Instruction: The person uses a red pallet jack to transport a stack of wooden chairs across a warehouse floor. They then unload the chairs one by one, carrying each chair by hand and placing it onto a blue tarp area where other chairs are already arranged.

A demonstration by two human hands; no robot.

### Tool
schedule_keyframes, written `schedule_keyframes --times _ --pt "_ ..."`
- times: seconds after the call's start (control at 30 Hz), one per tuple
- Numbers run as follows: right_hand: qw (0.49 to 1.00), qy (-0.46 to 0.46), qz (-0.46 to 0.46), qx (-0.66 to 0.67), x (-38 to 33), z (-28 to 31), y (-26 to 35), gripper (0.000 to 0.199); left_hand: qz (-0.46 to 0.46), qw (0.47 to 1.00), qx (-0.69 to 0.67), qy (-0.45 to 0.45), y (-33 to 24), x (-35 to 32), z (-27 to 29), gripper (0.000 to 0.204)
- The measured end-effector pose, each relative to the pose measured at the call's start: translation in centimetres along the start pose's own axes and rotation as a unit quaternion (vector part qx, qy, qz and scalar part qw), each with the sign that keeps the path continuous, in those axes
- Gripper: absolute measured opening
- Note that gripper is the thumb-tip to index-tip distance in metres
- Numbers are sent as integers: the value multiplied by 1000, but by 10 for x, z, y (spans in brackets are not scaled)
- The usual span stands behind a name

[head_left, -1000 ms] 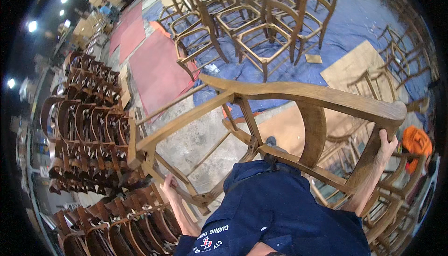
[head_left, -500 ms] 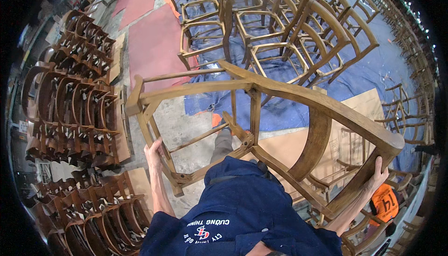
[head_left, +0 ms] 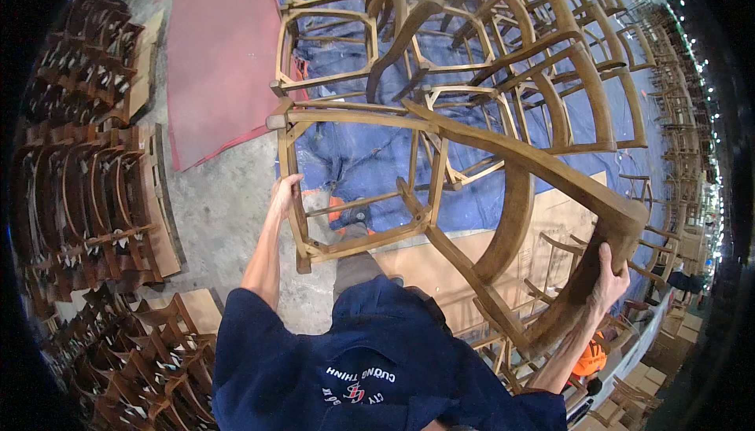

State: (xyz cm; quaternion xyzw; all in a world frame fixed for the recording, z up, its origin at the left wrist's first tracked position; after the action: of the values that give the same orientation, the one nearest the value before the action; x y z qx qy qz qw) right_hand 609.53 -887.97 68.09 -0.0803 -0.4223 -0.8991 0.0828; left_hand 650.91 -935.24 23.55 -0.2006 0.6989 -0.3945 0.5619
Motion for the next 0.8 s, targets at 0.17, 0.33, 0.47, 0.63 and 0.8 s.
schedule_keyframes --times 0.17,0.33,0.47,0.63,0.8 --pt "999 22 -14 -25 35 -129 14 40 79 996 23 -28 43 120 -10 19" --pt "995 63 10 -71 57 -222 14 40 105 993 23 -41 67 190 -19 32" --pt "991 70 -11 -110 64 -273 -1 42 163 985 4 -56 85 213 -23 42" --pt "985 90 -22 -143 64 -326 -14 43 178 983 -5 -33 112 247 -21 45" --pt "987 60 -10 -152 67 -363 -8 46 146 979 127 -59 114 279 -9 58"
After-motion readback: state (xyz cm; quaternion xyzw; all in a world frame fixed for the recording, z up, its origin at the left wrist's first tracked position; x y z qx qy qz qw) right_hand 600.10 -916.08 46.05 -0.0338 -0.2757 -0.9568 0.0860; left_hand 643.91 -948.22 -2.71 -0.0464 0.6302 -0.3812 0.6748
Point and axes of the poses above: each hand's wrist, its own x-axis towards the middle knuckle, its own z-axis out of the back of the hand, y = z × x, the point moved 5 cm from there along x, towards the middle knuckle, and after that the axes turned 4 degrees about -z, right-handed, at the moved point
